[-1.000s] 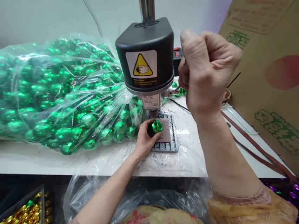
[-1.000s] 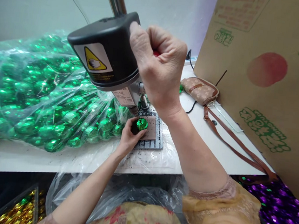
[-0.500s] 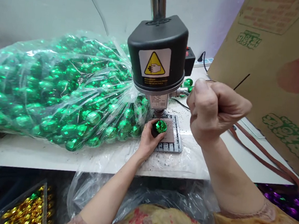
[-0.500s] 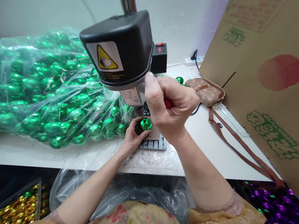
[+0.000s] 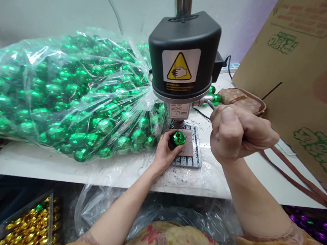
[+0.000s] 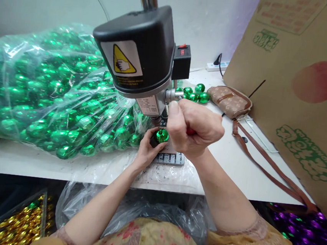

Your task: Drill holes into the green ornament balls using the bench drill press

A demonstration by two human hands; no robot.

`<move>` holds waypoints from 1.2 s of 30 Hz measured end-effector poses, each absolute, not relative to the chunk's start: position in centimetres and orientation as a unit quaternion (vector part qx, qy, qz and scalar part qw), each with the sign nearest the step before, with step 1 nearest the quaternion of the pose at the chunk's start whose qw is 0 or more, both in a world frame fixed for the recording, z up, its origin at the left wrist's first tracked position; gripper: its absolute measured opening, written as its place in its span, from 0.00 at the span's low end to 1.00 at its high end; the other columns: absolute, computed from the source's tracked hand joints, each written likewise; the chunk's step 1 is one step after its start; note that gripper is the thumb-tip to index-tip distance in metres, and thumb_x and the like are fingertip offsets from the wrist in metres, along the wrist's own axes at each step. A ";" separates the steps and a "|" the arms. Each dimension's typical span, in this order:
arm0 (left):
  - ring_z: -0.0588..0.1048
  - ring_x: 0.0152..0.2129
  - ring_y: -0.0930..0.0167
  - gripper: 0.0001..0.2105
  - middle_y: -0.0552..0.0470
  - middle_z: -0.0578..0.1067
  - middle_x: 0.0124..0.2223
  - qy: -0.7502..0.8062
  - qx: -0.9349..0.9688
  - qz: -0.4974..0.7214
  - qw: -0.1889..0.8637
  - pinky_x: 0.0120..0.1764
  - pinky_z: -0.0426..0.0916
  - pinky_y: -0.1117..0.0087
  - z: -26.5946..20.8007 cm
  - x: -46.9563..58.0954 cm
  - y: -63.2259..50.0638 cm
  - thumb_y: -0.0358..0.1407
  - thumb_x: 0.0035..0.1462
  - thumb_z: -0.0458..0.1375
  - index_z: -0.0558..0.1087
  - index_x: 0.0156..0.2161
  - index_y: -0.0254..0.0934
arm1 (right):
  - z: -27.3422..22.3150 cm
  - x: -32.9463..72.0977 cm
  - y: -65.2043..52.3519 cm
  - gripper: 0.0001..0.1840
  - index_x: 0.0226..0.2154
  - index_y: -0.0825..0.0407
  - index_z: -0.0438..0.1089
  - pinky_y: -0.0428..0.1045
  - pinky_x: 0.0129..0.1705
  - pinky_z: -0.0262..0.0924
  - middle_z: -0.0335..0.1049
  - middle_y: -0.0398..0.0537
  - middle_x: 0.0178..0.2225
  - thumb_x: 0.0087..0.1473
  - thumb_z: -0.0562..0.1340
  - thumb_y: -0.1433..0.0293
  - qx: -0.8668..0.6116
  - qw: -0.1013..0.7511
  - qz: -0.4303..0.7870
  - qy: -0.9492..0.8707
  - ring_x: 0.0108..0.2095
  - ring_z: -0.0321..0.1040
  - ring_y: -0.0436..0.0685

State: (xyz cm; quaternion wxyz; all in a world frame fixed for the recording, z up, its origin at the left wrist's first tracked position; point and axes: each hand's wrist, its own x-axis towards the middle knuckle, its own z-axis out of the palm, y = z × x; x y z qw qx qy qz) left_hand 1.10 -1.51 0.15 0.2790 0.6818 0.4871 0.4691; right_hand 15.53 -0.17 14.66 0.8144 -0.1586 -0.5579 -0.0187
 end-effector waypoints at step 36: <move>0.74 0.49 0.63 0.24 0.45 0.74 0.51 0.511 0.658 0.508 0.220 0.52 0.70 0.58 0.3 1.0 -3.4 0.38 0.55 0.66 0.68 0.56 0.41 | 21.4 15.9 1.0 0.26 0.15 0.50 0.47 0.49 0.20 0.44 0.45 0.36 0.15 0.59 0.59 0.72 -0.312 0.769 0.124 -0.544 0.14 0.41 0.45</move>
